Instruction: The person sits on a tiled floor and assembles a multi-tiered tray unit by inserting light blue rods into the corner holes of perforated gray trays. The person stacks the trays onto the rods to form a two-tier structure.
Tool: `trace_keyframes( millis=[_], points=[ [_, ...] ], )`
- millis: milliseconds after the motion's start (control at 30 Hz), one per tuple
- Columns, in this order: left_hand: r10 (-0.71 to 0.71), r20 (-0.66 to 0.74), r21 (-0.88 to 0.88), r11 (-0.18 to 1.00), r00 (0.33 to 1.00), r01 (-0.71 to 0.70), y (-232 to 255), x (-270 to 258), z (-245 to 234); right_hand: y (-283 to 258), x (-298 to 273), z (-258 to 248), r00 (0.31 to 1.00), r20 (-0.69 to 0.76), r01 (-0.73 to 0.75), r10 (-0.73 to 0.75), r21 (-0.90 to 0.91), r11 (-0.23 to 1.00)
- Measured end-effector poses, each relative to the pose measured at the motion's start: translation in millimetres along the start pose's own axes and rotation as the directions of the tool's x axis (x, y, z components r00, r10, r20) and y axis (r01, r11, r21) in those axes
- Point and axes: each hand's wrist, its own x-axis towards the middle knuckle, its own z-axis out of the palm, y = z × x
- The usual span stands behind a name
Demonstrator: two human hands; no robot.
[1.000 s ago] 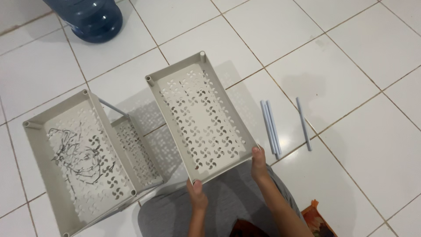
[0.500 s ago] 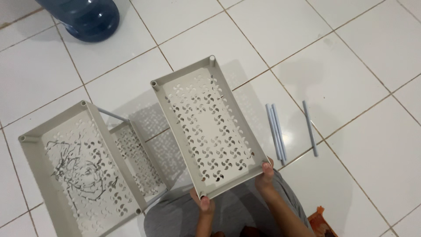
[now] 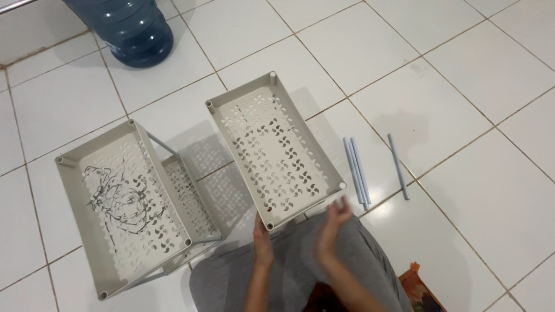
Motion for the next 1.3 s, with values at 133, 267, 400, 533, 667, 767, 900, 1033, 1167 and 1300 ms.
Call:
trace_keyframes(
  millis=[133,267,400,533,667,767,900,1033,1167,1300],
  points=[
    [-0.048,-0.017,0.050,0.998,0.999,0.048,39.2,15.1,3.5,12.5,-80.0,26.6,0.879,0.475,-0.015,0.037,-0.050,0.999],
    [-0.198,-0.044,0.172,0.964,0.979,0.203,57.3,28.8,10.0,31.5,-71.5,55.9,0.860,0.478,-0.242,0.176,0.080,0.967],
    [-0.083,0.002,0.142,0.986,0.997,0.082,51.0,36.1,12.5,59.4,-49.1,55.6,0.849,0.523,-0.150,0.075,0.103,0.983],
    [-0.068,0.020,0.049,0.997,0.997,0.067,36.8,31.2,14.8,81.1,-52.9,39.6,0.897,0.443,-0.064,-0.010,0.152,0.986],
    [-0.003,0.056,0.039,0.999,0.998,0.001,27.8,45.7,10.8,88.4,-41.9,58.7,0.895,0.424,0.068,-0.138,0.176,0.982],
    [-0.021,0.072,0.069,0.997,0.997,0.016,26.0,35.7,7.3,78.8,-46.8,47.8,0.894,0.440,-0.002,-0.087,0.198,0.980],
    [-0.093,0.071,0.078,0.993,0.993,0.088,39.5,53.2,7.7,49.8,-33.2,52.1,0.827,0.526,-0.243,0.196,0.021,0.970],
    [-0.201,0.110,-0.004,0.979,0.973,0.202,42.8,47.1,7.8,9.7,-30.5,25.9,0.948,0.317,0.020,-0.017,-0.006,1.000],
    [-0.221,0.110,-0.021,0.974,0.969,0.225,46.9,51.6,-3.0,-47.6,10.0,3.3,0.909,0.095,0.416,-0.405,-0.164,0.895],
    [-0.203,-0.092,0.102,0.972,0.975,0.212,48.6,56.2,-24.0,-78.1,38.0,-16.1,0.806,0.458,0.514,-0.374,-0.231,0.826]
  ],
)
